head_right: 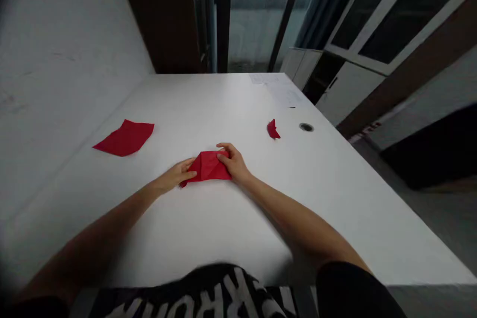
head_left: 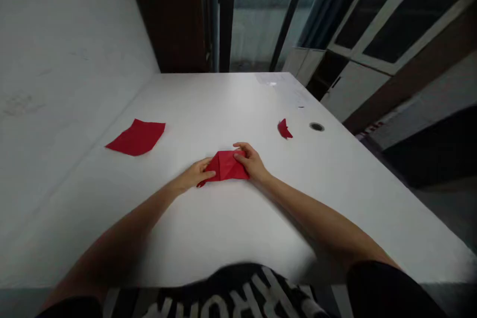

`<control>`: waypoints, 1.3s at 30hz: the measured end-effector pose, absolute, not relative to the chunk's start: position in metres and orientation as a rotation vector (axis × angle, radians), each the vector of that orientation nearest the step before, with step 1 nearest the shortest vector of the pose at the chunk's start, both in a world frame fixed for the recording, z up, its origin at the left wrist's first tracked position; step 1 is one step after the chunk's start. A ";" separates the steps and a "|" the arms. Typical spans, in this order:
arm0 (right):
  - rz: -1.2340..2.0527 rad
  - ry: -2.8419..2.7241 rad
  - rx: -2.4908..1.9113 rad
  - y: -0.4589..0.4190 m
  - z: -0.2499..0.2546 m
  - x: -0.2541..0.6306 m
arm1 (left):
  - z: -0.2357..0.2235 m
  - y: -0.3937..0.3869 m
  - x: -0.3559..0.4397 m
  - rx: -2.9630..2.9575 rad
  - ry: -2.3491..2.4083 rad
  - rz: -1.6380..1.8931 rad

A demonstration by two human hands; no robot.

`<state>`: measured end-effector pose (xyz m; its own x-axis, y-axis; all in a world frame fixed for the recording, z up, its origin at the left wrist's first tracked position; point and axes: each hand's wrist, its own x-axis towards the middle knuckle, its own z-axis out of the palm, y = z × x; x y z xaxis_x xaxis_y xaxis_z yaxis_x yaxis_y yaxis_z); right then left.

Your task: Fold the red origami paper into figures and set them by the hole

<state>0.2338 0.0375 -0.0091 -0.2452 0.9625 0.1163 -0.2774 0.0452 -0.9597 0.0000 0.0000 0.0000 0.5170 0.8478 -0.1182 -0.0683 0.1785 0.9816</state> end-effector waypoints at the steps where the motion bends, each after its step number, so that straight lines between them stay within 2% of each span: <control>1: 1.442 -1.236 -0.815 0.038 -0.009 0.235 | 0.000 -0.001 0.000 1.212 0.801 0.735; 6: 1.470 -1.178 -0.799 0.038 -0.006 0.235 | -0.002 -0.004 -0.001 1.117 0.832 0.728; 12: 1.663 -0.926 -0.814 0.041 -0.009 0.234 | -0.009 0.003 -0.003 1.066 0.974 0.913; 19: 1.943 -1.030 -0.771 0.036 -0.015 0.228 | -0.013 0.002 -0.006 1.419 1.191 1.046; 23: 1.827 -1.082 -0.815 0.031 -0.016 0.226 | -0.009 0.000 -0.005 1.514 1.223 1.030; 27: 1.695 -1.061 -0.888 0.033 -0.013 0.227 | -0.004 0.001 -0.006 1.427 1.089 0.835; 34: 1.771 -1.154 -0.788 0.029 -0.010 0.225 | -0.003 -0.005 -0.012 1.303 1.032 0.540; 39: 1.469 -1.286 -0.885 0.025 -0.007 0.227 | 0.001 -0.008 -0.006 1.229 0.967 0.613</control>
